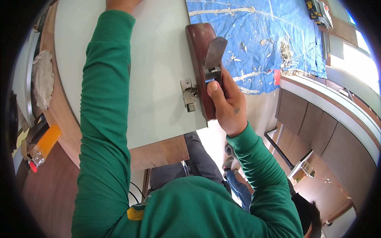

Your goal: The person hammers a nail into a wooden board, then flips a white cabinet door and uses a hand plane to smooth its edge. The person repeatedly planes the door edge while holding it steady.

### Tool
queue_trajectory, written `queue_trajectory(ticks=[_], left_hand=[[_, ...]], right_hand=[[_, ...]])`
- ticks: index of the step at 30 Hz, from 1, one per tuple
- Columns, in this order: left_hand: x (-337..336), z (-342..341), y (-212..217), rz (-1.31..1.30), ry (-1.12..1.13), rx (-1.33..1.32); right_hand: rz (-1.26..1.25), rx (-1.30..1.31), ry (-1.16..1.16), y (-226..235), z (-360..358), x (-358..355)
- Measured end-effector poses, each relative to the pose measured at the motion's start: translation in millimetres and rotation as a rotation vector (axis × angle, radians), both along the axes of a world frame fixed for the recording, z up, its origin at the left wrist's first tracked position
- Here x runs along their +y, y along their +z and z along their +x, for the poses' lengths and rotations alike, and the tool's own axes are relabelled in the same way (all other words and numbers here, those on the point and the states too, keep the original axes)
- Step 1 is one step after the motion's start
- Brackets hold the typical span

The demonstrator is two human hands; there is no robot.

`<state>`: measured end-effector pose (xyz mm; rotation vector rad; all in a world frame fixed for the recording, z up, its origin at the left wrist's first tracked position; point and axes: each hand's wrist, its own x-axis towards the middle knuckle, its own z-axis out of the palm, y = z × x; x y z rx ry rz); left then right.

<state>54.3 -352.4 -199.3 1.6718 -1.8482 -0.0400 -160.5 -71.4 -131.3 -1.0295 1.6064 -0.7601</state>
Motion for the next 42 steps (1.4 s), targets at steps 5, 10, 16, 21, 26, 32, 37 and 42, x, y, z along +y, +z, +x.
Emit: queue_trajectory(ticks=[5,10,16,21,26,32,37,42], left_hand=[[-2,0,-5,-0.05,-0.015,-0.009],[-1,1,-2,-0.032,-0.035,0.009],[1,17,2,-0.074,-0.018,0.243],[81,6,59,0.092,-0.179,0.533],[199,11,60,0.212,-0.639,0.478],[249,-11,40,0.108,-0.747,0.233],[254,-17,32,0.097,-0.702,0.318],[252,-15,31,0.074,-0.749,0.229]], right_hand=[[0.006,0.002,0.039,-2,-16,56],[0.026,-0.006,-0.024,-9,-31,136],[0.222,-0.496,-0.34,12,-60,150],[0.222,-0.48,-0.329,26,-71,131],[0.252,-0.765,-0.423,14,-65,121],[0.295,-0.681,-0.326,6,-67,117],[0.304,-0.677,-0.33,0,-75,123],[0.293,-0.662,-0.35,8,-78,121]])
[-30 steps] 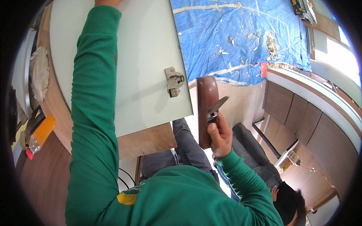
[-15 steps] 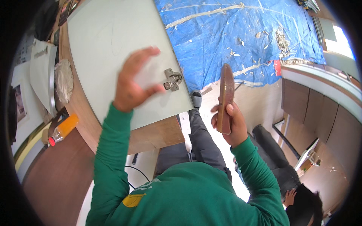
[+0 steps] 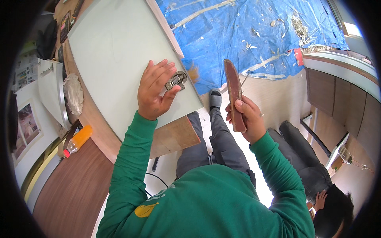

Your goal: The person hammers a nail into a wooden board, then flips a white cabinet door and uses a hand plane to smooth its edge. The person repeatedly planes the door edge while holding it steady.

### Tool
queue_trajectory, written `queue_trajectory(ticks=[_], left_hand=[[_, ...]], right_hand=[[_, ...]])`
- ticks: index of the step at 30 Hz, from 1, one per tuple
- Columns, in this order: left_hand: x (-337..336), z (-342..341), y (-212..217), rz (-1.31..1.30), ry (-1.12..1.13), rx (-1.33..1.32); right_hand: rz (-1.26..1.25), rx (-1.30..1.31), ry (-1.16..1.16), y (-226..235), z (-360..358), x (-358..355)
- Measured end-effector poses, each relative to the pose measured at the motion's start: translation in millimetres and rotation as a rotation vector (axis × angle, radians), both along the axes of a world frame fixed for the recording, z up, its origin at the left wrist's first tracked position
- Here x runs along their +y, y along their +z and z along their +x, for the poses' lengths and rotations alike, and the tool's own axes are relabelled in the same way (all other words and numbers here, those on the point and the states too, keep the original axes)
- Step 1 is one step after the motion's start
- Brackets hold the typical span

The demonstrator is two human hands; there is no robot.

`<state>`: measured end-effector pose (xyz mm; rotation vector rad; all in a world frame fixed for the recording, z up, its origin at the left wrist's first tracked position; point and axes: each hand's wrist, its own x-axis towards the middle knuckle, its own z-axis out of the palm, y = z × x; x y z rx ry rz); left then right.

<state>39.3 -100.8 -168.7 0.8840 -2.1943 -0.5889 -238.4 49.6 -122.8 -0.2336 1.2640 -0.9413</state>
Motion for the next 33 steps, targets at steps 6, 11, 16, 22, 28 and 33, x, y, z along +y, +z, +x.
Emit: queue_trajectory(ticks=[6,11,16,22,28,33], left_hand=[[18,-8,14,-0.181,0.212,0.064],[97,-51,54,0.142,-0.341,0.208],[107,-83,59,0.402,-0.217,0.249],[79,-82,66,0.585,-0.272,0.369],[65,-73,53,0.404,-0.26,0.141],[58,-76,61,0.324,-0.265,0.078]], right_hand=[[0.004,-0.088,-0.059,24,7,-14],[0.102,-0.282,-0.128,35,11,-12],[0.075,-0.334,-0.17,47,15,-8],[0.204,-0.459,-0.05,42,-9,-14],[0.173,-0.687,-0.064,38,-22,-2],[0.184,-0.788,-0.041,33,-33,2]])
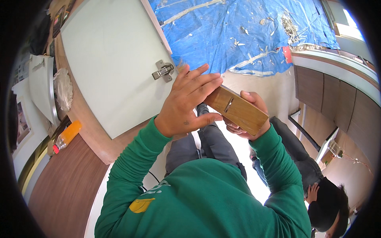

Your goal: The person hammers a nail into a wooden board, then flips a white cabinet door and uses a hand plane to smooth its edge. The person repeatedly planes the door edge while holding it steady.

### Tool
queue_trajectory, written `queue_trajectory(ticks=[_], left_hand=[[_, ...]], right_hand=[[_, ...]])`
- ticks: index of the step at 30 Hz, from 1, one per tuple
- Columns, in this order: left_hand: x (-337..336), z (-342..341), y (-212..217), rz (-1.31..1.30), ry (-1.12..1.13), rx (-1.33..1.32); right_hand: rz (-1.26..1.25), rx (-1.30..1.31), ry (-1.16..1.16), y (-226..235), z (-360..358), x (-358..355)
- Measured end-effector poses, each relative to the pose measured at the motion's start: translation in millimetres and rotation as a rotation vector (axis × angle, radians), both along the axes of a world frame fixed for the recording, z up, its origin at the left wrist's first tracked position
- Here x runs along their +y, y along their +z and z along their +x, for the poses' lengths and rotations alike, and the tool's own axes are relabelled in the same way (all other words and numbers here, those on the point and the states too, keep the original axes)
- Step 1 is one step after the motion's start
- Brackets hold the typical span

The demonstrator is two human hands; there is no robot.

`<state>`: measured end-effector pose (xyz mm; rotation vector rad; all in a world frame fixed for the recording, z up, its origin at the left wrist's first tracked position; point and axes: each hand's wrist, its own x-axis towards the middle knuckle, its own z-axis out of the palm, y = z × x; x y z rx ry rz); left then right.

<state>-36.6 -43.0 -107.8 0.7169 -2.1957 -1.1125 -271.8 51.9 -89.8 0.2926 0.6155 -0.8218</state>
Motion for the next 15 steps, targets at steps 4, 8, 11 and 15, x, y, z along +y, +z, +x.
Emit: queue_trajectory(ticks=[4,8,11,15], left_hand=[[1,-3,-3,-0.029,0.008,0.016],[4,-5,-1,-0.04,0.031,0.05],[6,-6,-6,-0.034,0.063,0.124],[12,-3,-8,0.173,0.069,0.108]], right_hand=[[0.036,-0.024,-0.004,3,0,0],[-0.005,-0.05,0.072,-2,-6,-2],[-0.029,0.023,0.133,-2,-11,-6],[-0.001,0.59,0.226,10,-12,-13]])
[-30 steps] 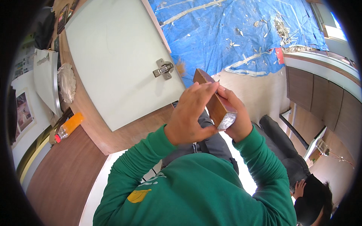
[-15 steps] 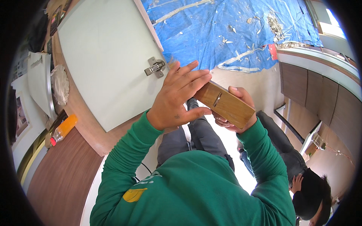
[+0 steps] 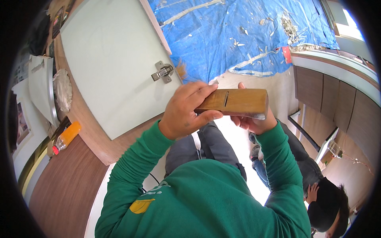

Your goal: The person hammers a nail into a wooden board, then flips a white cabinet door and uses a hand plane to smooth its edge. The person repeatedly planes the door edge while holding it steady.

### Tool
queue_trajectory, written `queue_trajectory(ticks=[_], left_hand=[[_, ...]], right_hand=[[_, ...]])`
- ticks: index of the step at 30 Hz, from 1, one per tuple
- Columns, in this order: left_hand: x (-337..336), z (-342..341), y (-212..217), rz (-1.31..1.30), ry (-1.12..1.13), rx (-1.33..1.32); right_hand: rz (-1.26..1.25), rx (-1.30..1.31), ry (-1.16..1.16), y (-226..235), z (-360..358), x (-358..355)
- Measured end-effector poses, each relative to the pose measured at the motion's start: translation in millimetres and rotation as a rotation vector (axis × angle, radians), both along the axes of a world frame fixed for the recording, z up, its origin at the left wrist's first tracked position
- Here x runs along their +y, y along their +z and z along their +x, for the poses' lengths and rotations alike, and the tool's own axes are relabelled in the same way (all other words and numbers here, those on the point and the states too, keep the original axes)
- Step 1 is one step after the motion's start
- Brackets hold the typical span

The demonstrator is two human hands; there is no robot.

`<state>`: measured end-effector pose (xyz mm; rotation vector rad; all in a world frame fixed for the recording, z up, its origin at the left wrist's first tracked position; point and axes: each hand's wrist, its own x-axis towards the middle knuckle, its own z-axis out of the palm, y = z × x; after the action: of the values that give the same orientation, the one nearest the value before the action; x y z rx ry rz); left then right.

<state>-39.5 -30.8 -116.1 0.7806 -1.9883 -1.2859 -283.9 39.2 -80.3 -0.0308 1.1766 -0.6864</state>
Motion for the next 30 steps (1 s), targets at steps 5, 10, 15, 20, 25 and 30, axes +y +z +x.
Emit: queue_trajectory(ticks=[5,10,15,20,25,30], left_hand=[[18,-3,2,0.601,-0.062,0.204],[27,7,7,0.879,-0.098,0.08],[43,5,4,0.939,0.023,0.101],[59,2,-14,1.174,0.08,0.318],[38,24,5,0.868,-0.108,0.024],[20,38,22,0.906,-0.166,-0.078]], right_hand=[[-0.254,0.559,0.117,-14,-11,3],[-0.453,0.594,0.114,-28,-17,9],[-0.431,0.608,0.259,-29,0,13],[-0.544,0.711,0.352,-35,18,28],[-1.011,1.318,0.454,-1,12,3],[-1.092,1.271,0.791,39,7,-29]])
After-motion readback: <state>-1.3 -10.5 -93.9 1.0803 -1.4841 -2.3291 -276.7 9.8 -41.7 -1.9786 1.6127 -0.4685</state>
